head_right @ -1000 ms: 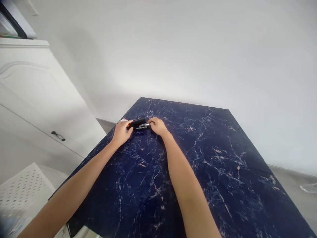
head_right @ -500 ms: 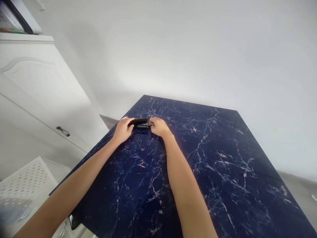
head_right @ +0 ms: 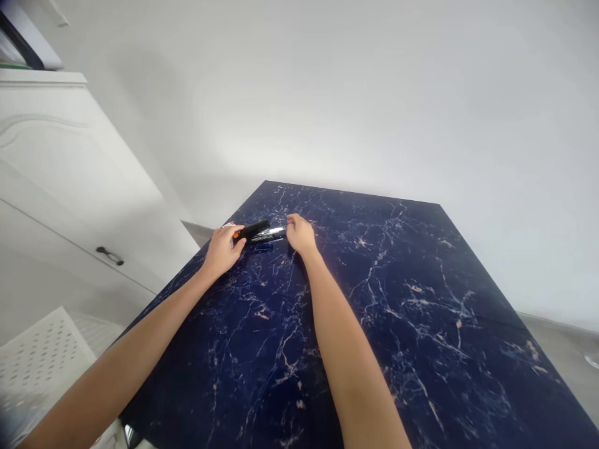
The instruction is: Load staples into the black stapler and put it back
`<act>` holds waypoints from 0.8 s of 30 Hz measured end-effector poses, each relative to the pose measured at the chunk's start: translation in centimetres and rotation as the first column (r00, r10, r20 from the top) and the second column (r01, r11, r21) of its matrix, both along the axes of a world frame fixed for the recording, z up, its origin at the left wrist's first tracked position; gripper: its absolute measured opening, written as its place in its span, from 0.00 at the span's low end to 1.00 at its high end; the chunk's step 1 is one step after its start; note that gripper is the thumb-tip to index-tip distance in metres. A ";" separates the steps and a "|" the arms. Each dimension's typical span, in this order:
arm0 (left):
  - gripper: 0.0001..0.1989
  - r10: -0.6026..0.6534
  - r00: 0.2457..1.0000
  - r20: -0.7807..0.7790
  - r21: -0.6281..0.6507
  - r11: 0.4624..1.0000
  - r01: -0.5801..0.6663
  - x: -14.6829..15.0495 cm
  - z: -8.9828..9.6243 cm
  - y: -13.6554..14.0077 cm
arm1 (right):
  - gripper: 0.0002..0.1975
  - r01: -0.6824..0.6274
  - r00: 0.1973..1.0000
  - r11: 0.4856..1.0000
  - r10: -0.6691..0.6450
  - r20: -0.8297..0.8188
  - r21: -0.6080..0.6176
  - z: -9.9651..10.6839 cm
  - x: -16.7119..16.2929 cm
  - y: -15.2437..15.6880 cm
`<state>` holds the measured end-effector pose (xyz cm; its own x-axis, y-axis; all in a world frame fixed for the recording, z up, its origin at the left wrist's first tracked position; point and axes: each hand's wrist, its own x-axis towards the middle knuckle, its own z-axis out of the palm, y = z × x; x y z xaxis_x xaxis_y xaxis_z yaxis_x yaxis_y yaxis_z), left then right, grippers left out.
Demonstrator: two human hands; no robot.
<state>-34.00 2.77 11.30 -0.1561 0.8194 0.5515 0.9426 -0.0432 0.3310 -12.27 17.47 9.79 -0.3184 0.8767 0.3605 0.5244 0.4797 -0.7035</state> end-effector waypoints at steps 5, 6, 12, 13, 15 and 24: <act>0.17 0.017 0.999 -0.027 0.019 1.000 -0.017 0.2 0.0 -0.2 | 0.18 0.008 0.995 0.998 -0.015 0.102 0.067 0.5 -0.4 -0.9; 0.17 0.021 0.999 -0.028 0.017 1.000 -0.020 0.2 0.0 -0.2 | 0.19 0.013 0.992 0.997 -0.022 0.123 0.078 0.6 -0.4 -1.0; 0.16 0.010 1.000 -0.011 0.029 1.000 -0.009 0.1 -0.1 -0.1 | 0.23 -0.168 0.966 0.977 0.136 0.222 0.131 0.6 -1.8 -2.9; 0.16 0.013 1.000 -0.011 0.031 0.999 -0.012 0.1 -0.1 -0.1 | 0.25 -0.199 0.959 0.971 0.164 0.232 0.136 0.7 -2.2 -3.4; 0.16 0.031 0.999 -0.014 0.027 0.999 -0.030 0.2 0.0 -0.1 | 0.31 -0.252 0.949 0.954 0.209 0.237 0.165 0.9 -2.8 -4.1; 0.23 0.199 0.966 -0.167 -0.269 0.933 -0.238 0.6 2.8 -2.9 | 0.14 0.178 0.945 0.979 -0.198 0.260 0.102 1.4 -0.4 -2.5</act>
